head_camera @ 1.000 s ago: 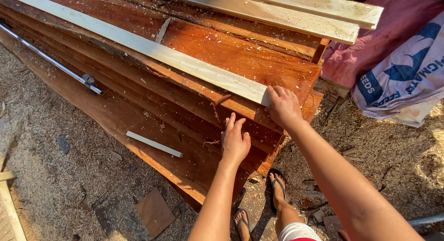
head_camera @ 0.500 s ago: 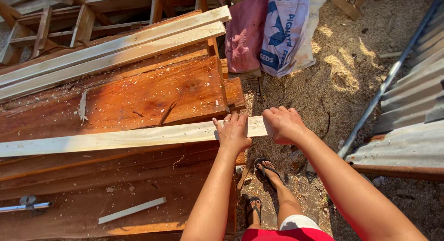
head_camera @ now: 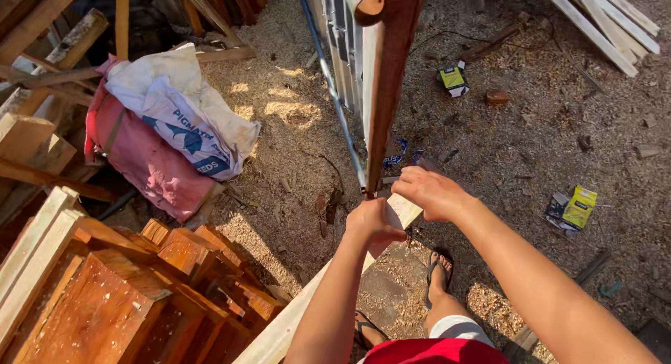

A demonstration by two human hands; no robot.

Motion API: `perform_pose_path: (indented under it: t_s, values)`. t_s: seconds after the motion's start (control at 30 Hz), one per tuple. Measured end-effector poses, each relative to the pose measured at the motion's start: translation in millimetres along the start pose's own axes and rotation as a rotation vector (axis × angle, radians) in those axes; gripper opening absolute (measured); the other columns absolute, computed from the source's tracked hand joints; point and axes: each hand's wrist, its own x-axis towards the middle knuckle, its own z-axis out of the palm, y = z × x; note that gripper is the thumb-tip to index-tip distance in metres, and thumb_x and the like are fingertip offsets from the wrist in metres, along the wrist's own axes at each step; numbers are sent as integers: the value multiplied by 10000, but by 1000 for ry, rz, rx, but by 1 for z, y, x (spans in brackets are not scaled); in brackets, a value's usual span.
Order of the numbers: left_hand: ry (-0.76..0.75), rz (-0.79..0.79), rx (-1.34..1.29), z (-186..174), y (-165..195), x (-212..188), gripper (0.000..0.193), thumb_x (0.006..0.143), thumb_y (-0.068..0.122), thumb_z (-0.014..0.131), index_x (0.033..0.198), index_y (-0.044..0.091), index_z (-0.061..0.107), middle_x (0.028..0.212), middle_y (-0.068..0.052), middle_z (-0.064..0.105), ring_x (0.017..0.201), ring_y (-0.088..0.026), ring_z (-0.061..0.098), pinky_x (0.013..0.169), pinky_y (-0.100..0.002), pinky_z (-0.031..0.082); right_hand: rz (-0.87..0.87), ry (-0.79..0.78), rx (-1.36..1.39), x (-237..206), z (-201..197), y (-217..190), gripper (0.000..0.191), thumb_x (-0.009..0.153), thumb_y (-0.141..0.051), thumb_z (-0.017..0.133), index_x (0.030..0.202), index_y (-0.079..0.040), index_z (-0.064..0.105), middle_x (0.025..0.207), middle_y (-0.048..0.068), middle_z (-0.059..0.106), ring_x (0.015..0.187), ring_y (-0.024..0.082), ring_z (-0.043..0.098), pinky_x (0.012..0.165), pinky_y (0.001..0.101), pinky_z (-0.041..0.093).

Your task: The person gathers thin wooden strips from the ground and stacks them one at a time onto a growing pile beside a stack of lumber, occasionally picking up short offcut pieces and placing them with the stack. The strips are handled by hand with no tools.

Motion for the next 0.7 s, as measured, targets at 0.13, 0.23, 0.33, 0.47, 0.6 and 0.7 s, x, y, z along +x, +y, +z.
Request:
perform_pose_path:
  t_s: [0.13, 0.23, 0.33, 0.47, 0.6, 0.7]
  values:
    - [22, 158, -18, 29, 80, 62, 751, 495, 494, 928, 1095, 106, 696, 1059, -139, 751, 988, -322, 734, 862, -429, 585, 99, 355, -113, -52, -5, 84, 782, 636, -11, 790, 1362, -209, 575, 1492, 83, 476, 1448, 291, 365, 1218, 487, 251]
    - [24, 276, -126, 54, 149, 104, 735, 515, 483, 902, 1122, 111, 720, 1058, -132, 770, 966, -310, 751, 849, -425, 591, 388, 432, -89, -91, -12, 142, 832, 639, -32, 772, 1414, -236, 547, 1595, 101, 381, 1494, 316, 286, 1204, 478, 257]
    - [21, 274, -7, 70, 220, 147, 737, 552, 504, 923, 1115, 78, 714, 1054, -144, 763, 959, -309, 751, 852, -427, 593, 655, 726, 29, -128, -20, 192, 789, 674, 11, 723, 1415, -158, 511, 1543, 195, 382, 1446, 389, 324, 1127, 511, 343]
    - [25, 267, 22, 81, 299, 185, 759, 546, 520, 954, 1107, 75, 704, 1046, -142, 765, 965, -309, 737, 865, -424, 582, 990, 949, 801, -166, -27, 256, 724, 806, -44, 630, 1487, -93, 390, 1312, 192, 592, 1177, 356, 610, 879, 499, 552]
    - [-20, 242, -33, 83, 363, 217, 734, 522, 510, 922, 1115, 127, 727, 1049, -105, 784, 946, -269, 767, 818, -413, 605, 949, 951, 1805, -187, -31, 317, 394, 1046, -245, 502, 1371, -37, 580, 1087, 132, 746, 914, 252, 749, 753, 396, 625]
    - [-50, 226, -40, 84, 405, 244, 727, 510, 543, 928, 1095, 149, 751, 1022, -92, 782, 931, -261, 765, 813, -410, 603, 919, 932, 1735, -181, -31, 352, 395, 1044, -310, 506, 1389, -129, 573, 1100, 100, 728, 907, 198, 712, 705, 388, 586]
